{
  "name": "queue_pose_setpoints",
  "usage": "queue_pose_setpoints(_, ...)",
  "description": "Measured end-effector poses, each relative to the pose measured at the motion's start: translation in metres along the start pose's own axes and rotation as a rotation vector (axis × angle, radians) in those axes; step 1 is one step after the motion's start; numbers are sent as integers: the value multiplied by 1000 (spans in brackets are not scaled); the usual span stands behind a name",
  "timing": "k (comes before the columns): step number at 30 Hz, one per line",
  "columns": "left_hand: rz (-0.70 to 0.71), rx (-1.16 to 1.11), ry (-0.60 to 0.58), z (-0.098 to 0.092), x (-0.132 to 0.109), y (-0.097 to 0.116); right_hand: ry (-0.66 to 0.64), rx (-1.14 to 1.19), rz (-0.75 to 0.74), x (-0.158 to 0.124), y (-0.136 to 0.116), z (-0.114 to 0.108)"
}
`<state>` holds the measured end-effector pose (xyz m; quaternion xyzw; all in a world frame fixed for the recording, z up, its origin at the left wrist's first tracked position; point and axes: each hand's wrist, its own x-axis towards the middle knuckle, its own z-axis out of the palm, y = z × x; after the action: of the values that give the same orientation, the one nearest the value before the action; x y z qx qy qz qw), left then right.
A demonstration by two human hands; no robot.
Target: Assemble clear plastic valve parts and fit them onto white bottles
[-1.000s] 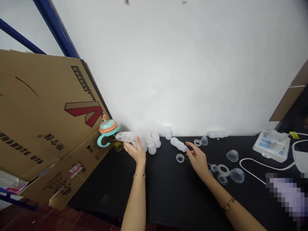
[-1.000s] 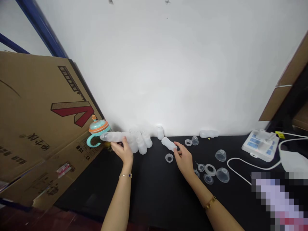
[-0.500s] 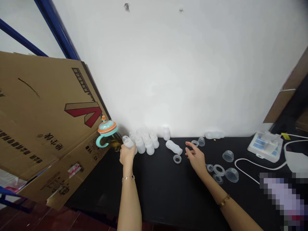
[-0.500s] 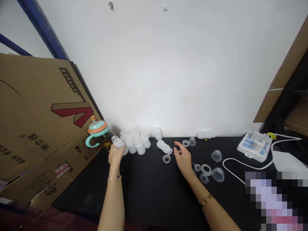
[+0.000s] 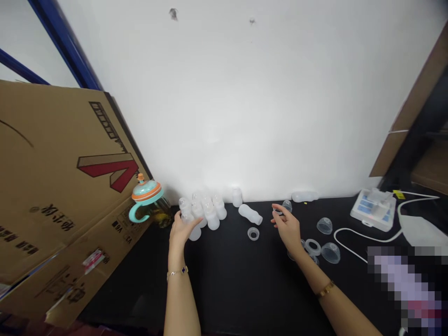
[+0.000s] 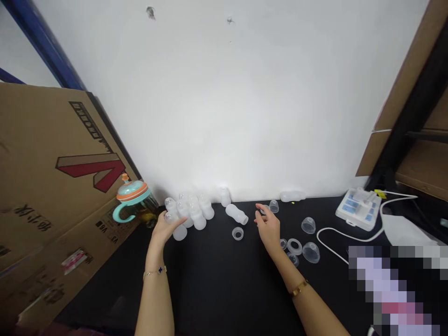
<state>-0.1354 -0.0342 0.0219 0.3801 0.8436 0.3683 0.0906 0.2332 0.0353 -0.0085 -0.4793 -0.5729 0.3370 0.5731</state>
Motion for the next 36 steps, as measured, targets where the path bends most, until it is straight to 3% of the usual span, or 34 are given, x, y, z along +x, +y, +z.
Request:
queue_pose_setpoints(4,2,-106,111,-4,-13,19,73,36,6,6,-5,-10)
queue_pose_setpoints(8,166,-103,507,-5,-34,44,150,71,-28,12,-9,-20)
queue_pose_setpoints(10,295,-102,642,-2,-45,56,181,57,-40,15,-9,-25)
queue_pose_setpoints(14,524,-94,699,18,-65,75,162,-110,-90,20,-7,-32)
queue_pose_setpoints(17,733,-108,561,45,-82,86,75,-357,-152,23,-3,-33)
queue_pose_setpoints(23,1155,2,-31,99,-114,93,-175,-631,-171,17,-4,-26)
queue_pose_setpoints(27,1179,30,-310,121,-121,87,-318,-744,-198,7,-12,-19)
queue_pose_setpoints(30,1131,36,-402,127,-121,85,-411,-836,-229,-1,-12,-11)
queue_pose_setpoints(36,1096,6,-427,127,-124,87,-480,-892,-286,-10,4,3)
